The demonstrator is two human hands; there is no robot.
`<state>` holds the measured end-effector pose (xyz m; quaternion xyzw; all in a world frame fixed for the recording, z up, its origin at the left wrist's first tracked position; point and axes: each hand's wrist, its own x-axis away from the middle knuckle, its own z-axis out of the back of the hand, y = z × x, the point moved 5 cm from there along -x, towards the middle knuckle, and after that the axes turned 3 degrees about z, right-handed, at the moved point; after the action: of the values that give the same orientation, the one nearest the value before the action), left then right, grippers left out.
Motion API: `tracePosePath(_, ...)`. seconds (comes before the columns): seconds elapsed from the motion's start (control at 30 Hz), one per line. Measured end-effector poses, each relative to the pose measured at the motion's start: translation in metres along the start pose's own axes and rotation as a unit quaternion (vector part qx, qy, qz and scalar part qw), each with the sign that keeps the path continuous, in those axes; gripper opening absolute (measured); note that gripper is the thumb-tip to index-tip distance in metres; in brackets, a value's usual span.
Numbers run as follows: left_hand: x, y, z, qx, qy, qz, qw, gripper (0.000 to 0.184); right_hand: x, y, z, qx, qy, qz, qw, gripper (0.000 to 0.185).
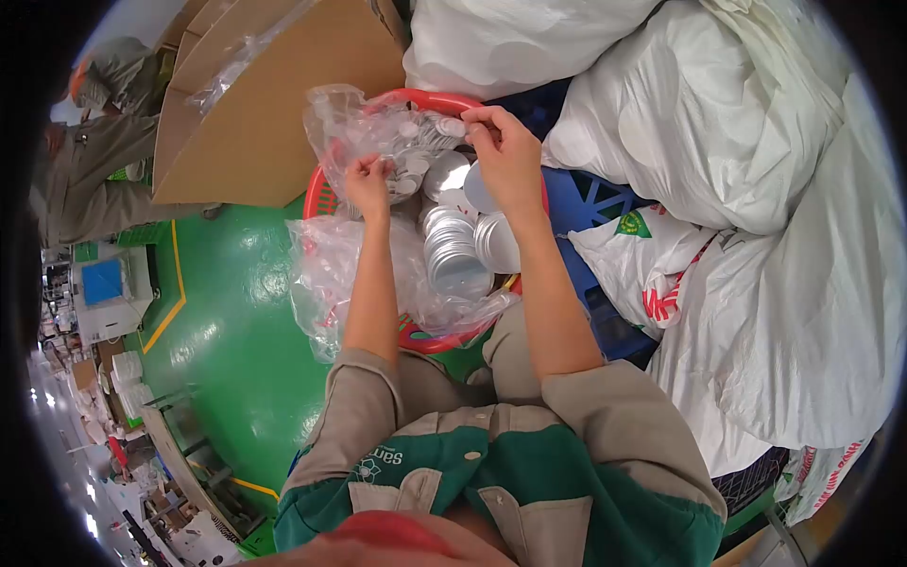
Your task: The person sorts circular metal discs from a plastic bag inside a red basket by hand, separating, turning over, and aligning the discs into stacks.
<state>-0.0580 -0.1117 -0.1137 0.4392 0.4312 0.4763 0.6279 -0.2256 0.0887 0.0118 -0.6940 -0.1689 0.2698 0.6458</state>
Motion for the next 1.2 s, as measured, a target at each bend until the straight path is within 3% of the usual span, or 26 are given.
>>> tracePosePath(0.07,-0.003,-0.005,0.002,0.124,-0.003,0.063,0.990,0.006,-0.001,0.009,-0.002,0.016,-0.034,-0.007,0.999,0.016)
tracePosePath(0.13,-0.010,-0.014,0.006,0.145,0.007,0.055,0.988,0.005,-0.002,0.020,-0.010,0.159,-0.098,0.028,0.982,0.017)
tracePosePath(0.27,-0.010,-0.010,0.019,0.187,0.043,0.070,0.979,0.003,0.010,0.066,-0.059,0.382,-0.190,0.096,0.900,0.019)
tracePosePath(0.37,-0.011,-0.012,0.029,0.235,0.051,0.115,0.964,0.008,-0.007,0.093,-0.110,0.552,-0.415,0.078,0.719,0.024)
tracePosePath(0.47,-0.010,-0.018,0.028,0.277,0.058,0.140,0.949,0.010,-0.030,0.148,-0.124,0.589,-0.396,0.028,0.704,0.021)
tracePosePath(0.53,-0.010,-0.020,0.029,0.278,0.062,0.150,0.947,0.010,-0.038,0.200,-0.127,0.602,-0.542,-0.040,0.585,0.032)
tracePosePath(0.57,-0.008,-0.016,0.030,0.287,0.071,0.154,0.943,0.007,-0.042,0.231,-0.128,0.583,-0.576,-0.085,0.567,0.041)
tracePosePath(0.67,-0.009,-0.018,0.035,0.277,0.063,0.172,0.943,0.007,-0.046,0.260,-0.131,0.555,-0.535,-0.204,0.603,0.050)
tracePosePath(0.77,-0.011,-0.025,0.034,0.306,0.068,0.188,0.931,0.007,-0.048,0.267,-0.132,0.544,-0.551,-0.234,0.588,0.061)
tracePosePath(0.83,-0.012,-0.026,0.034,0.322,0.069,0.188,0.925,0.007,-0.045,0.235,-0.130,0.545,-0.547,-0.239,0.588,0.071)
tracePosePath(0.9,-0.011,-0.025,0.035,0.308,0.066,0.191,0.930,0.008,-0.049,0.230,-0.132,0.579,-0.514,-0.187,0.604,0.081)
tracePosePath(0.93,-0.011,-0.025,0.036,0.308,0.069,0.191,0.930,0.008,-0.049,0.233,-0.135,0.582,-0.533,-0.182,0.587,0.087)
tracePosePath(1.03,-0.011,-0.025,0.037,0.307,0.071,0.200,0.928,0.007,-0.052,0.239,-0.133,0.561,-0.548,-0.186,0.592,0.086)
tracePosePath(1.1,-0.012,-0.027,0.038,0.311,0.073,0.200,0.926,0.008,-0.051,0.234,-0.134,0.556,-0.575,-0.142,0.583,0.087)
tracePosePath(1.13,-0.013,-0.030,0.039,0.314,0.073,0.204,0.924,0.009,-0.052,0.223,-0.134,0.548,-0.588,-0.053,0.593,0.085)
tracePosePath(1.2,-0.014,-0.033,0.042,0.325,0.085,0.207,0.919,0.009,-0.061,0.210,-0.128,0.497,-0.584,0.005,0.642,0.080)
